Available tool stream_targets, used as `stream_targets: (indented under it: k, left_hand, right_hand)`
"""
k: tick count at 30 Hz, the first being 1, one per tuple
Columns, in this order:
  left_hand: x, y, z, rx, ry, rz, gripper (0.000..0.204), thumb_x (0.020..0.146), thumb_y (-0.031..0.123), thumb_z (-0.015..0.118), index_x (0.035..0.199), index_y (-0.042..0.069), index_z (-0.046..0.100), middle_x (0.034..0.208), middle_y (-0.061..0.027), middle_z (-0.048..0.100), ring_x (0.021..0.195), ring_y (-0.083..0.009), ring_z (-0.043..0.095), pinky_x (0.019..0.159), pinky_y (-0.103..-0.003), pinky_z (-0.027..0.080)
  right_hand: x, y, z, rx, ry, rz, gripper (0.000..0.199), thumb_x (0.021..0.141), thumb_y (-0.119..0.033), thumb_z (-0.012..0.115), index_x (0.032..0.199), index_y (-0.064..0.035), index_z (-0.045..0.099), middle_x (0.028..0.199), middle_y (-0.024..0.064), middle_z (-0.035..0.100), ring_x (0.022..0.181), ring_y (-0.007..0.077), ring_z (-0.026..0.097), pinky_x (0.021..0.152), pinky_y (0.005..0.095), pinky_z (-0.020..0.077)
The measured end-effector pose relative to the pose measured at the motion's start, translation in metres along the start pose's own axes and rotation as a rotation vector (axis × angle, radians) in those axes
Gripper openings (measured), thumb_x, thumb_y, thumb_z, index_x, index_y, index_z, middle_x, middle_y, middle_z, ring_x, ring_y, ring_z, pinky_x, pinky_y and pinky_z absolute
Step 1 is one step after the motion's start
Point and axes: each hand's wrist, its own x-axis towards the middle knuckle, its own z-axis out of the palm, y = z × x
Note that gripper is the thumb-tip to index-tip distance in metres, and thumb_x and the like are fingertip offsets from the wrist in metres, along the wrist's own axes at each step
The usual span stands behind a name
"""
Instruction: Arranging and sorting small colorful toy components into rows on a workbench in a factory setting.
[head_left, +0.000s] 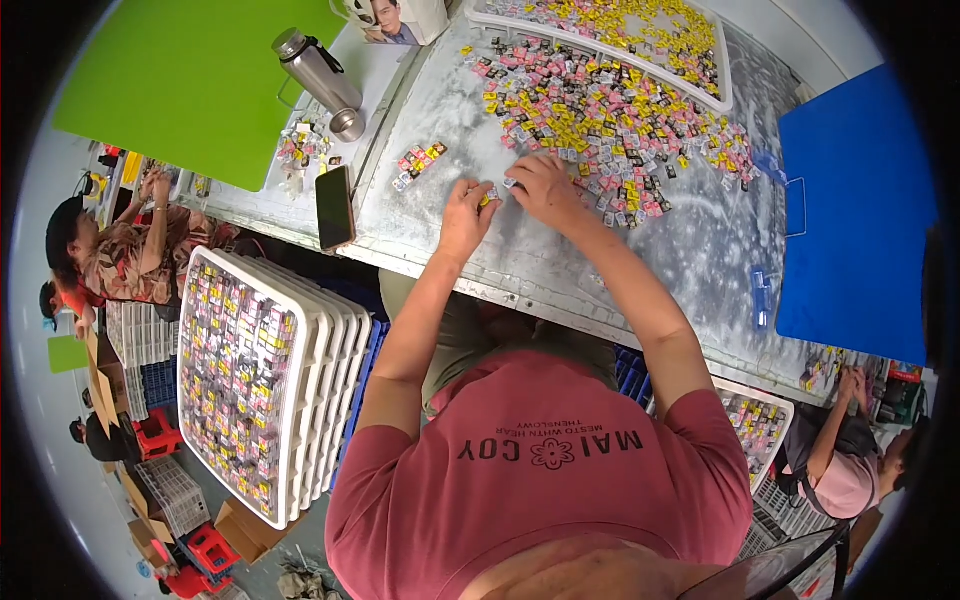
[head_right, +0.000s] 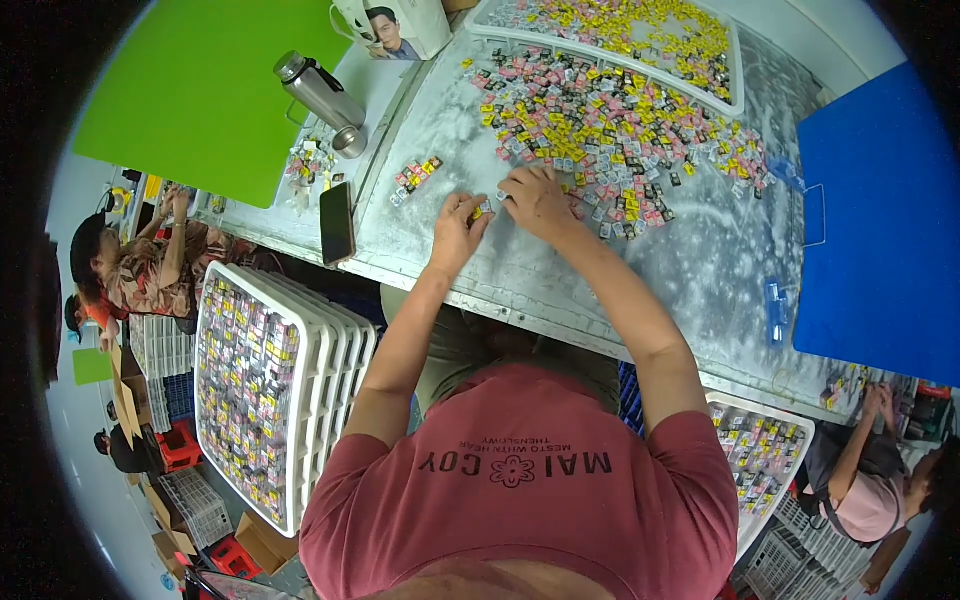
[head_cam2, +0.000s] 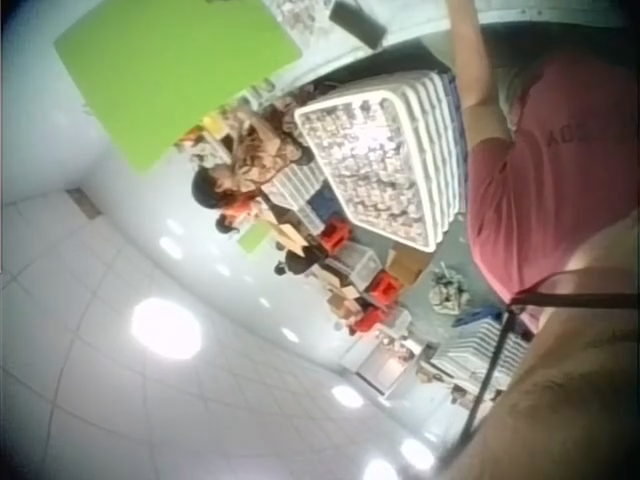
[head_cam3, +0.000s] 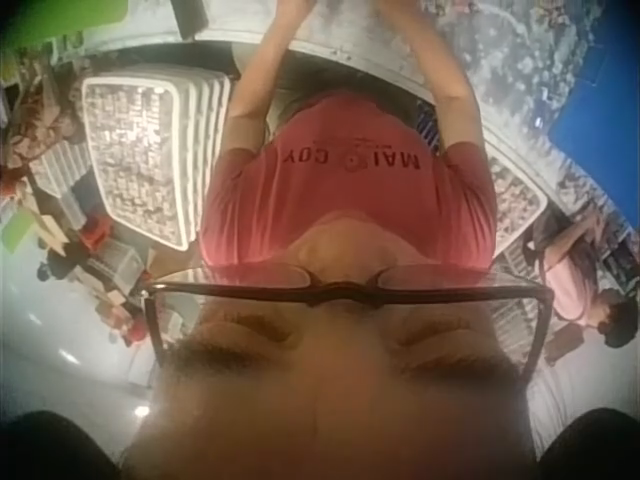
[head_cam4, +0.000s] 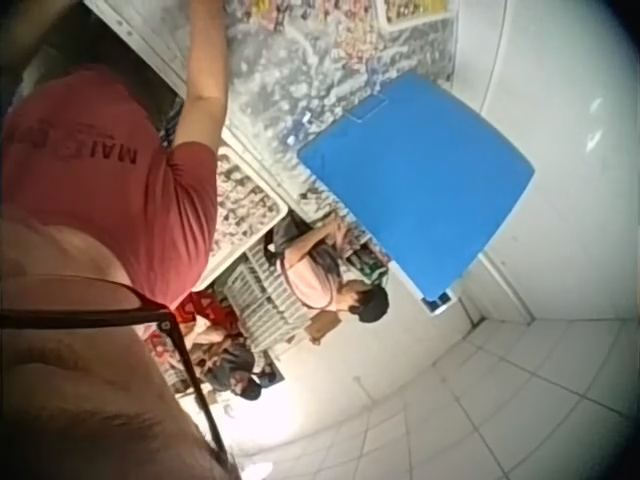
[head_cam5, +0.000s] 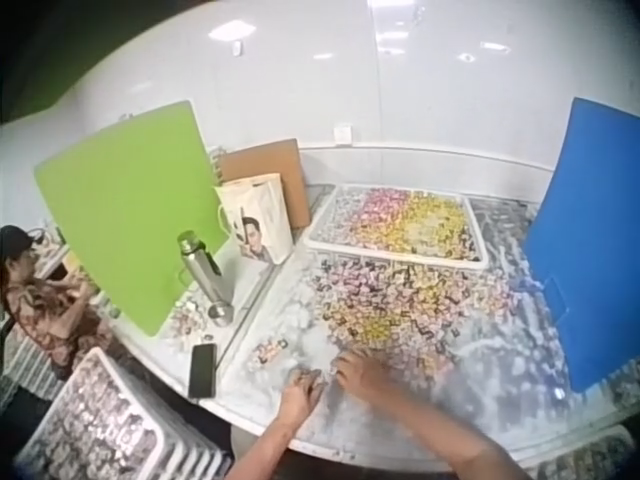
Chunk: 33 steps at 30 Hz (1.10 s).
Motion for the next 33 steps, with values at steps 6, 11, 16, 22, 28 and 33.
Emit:
stream_targets:
  k: [6, 11, 16, 22, 28, 33]
  left_hand:
    - [-0.001, -0.006, 0.005, -0.041, 0.019, -0.023, 0.029, 0.086, 0.011, 0.080, 0.111, 0.000, 0.074, 0.110, -0.0175, 0.062, 0.091, -0.0350, 0.067, 0.079, -0.040, 0.057]
    - [-0.001, -0.009, 0.011, -0.023, 0.086, 0.036, 0.029, 0.084, 0.013, 0.082, 0.111, 0.003, 0.074, 0.105, -0.0125, 0.063, 0.077, -0.0263, 0.065, 0.070, -0.035, 0.056]
    - [-0.002, -0.006, 0.006, -0.021, 0.103, 0.030, 0.029, 0.084, 0.012, 0.082, 0.110, 0.002, 0.074, 0.104, -0.0133, 0.063, 0.079, -0.0272, 0.065, 0.072, -0.036, 0.056]
    - [-0.003, -0.006, 0.006, 0.023, 0.128, 0.059, 0.031, 0.084, 0.012, 0.082, 0.111, 0.000, 0.073, 0.105, -0.0155, 0.064, 0.085, -0.0312, 0.066, 0.074, -0.038, 0.056]
    - [-0.002, -0.004, 0.012, -0.013, 0.113, 0.025, 0.030, 0.084, 0.012, 0.081, 0.111, 0.000, 0.073, 0.104, -0.0161, 0.063, 0.082, -0.0318, 0.066, 0.074, -0.039, 0.056]
    - [-0.001, -0.002, 0.009, -0.046, 0.134, -0.095, 0.029, 0.087, 0.010, 0.077, 0.114, 0.000, 0.070, 0.111, -0.0180, 0.062, 0.095, -0.0372, 0.066, 0.083, -0.042, 0.056]
  right_hand:
    - [0.027, 0.017, 0.010, -0.126, 0.119, 0.054, 0.038, 0.084, -0.028, 0.077, 0.119, -0.0138, 0.069, 0.123, 0.0060, 0.064, 0.117, 0.0278, 0.057, 0.101, 0.0481, 0.0397]
    - [0.037, 0.020, 0.019, -0.271, 0.075, 0.045, 0.046, 0.086, -0.035, 0.076, 0.125, -0.0131, 0.066, 0.134, 0.0097, 0.062, 0.127, 0.0274, 0.054, 0.102, 0.0497, 0.0388]
    - [0.028, 0.005, 0.011, -0.150, -0.087, -0.047, 0.047, 0.091, -0.035, 0.072, 0.131, -0.0122, 0.063, 0.145, 0.0090, 0.057, 0.133, 0.0261, 0.051, 0.108, 0.0475, 0.0342]
    - [0.035, 0.011, 0.012, -0.106, 0.055, -0.036, 0.042, 0.092, -0.033, 0.072, 0.127, -0.0112, 0.064, 0.142, 0.0114, 0.059, 0.126, 0.0292, 0.056, 0.105, 0.0500, 0.0377]
    - [0.061, 0.026, 0.037, -0.096, 0.011, 0.000, 0.038, 0.090, -0.025, 0.072, 0.123, -0.0080, 0.065, 0.138, 0.0118, 0.061, 0.123, 0.0299, 0.059, 0.106, 0.0510, 0.0392]
    - [0.049, 0.017, 0.040, 0.134, 0.079, -0.135, 0.022, 0.089, -0.015, 0.071, 0.109, -0.0062, 0.070, 0.120, 0.0112, 0.070, 0.110, 0.0306, 0.065, 0.095, 0.0436, 0.0484]
